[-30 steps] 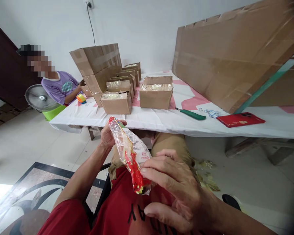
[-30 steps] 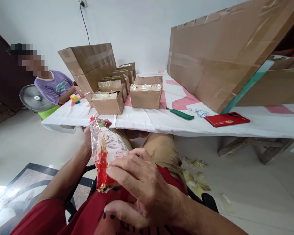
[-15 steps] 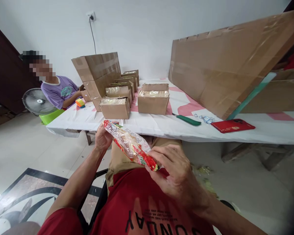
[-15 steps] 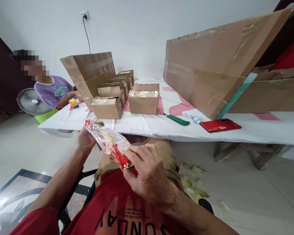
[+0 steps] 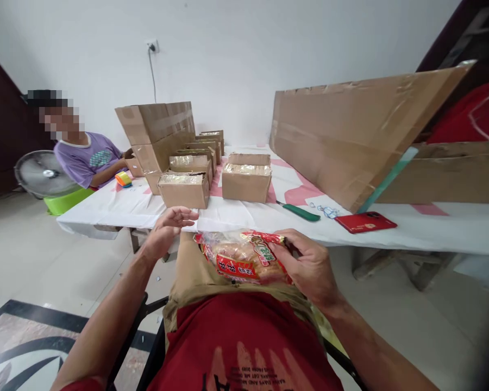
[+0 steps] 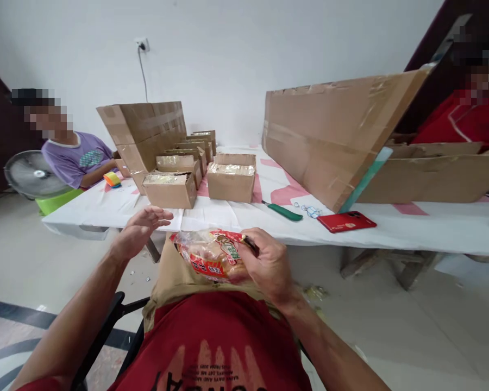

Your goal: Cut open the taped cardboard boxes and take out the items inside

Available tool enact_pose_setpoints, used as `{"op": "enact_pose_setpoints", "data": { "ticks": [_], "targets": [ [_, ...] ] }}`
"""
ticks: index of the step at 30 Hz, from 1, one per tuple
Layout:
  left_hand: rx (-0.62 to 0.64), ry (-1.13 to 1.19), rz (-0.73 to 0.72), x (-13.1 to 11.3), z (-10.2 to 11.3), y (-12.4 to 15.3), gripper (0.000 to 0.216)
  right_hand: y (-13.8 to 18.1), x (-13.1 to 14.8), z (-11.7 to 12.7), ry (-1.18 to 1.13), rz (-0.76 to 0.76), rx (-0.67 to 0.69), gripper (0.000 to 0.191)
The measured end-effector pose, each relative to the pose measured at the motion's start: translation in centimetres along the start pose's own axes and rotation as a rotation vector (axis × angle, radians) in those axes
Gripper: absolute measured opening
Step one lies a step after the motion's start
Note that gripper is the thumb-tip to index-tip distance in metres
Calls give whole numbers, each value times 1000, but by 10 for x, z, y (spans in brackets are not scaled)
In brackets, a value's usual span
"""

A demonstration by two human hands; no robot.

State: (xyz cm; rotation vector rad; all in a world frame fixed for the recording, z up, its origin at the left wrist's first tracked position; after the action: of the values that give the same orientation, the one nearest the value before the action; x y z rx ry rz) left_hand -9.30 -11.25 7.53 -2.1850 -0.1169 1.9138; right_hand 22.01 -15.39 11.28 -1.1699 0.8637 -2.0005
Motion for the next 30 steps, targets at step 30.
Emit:
{"op": "enact_pose_setpoints", "data": {
  "ticks": [30],
  "targets": [
    [96, -1252, -324, 56, -124, -189, 7, -43, -258, -23, -203, -390, 10, 16]
  ]
}}
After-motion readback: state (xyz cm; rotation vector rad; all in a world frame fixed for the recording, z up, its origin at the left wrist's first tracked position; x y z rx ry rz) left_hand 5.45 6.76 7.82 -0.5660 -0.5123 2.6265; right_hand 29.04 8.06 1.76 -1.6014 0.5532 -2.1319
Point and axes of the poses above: each hand's wrist, its own y-axis away from the middle knuckle, its own z-axis out of the back of the hand, x = y × z, the point moved 9 cm from there along -y, towards the middle knuckle, and after that the axes turned 8 degrees about z, right-handed, at the moved point
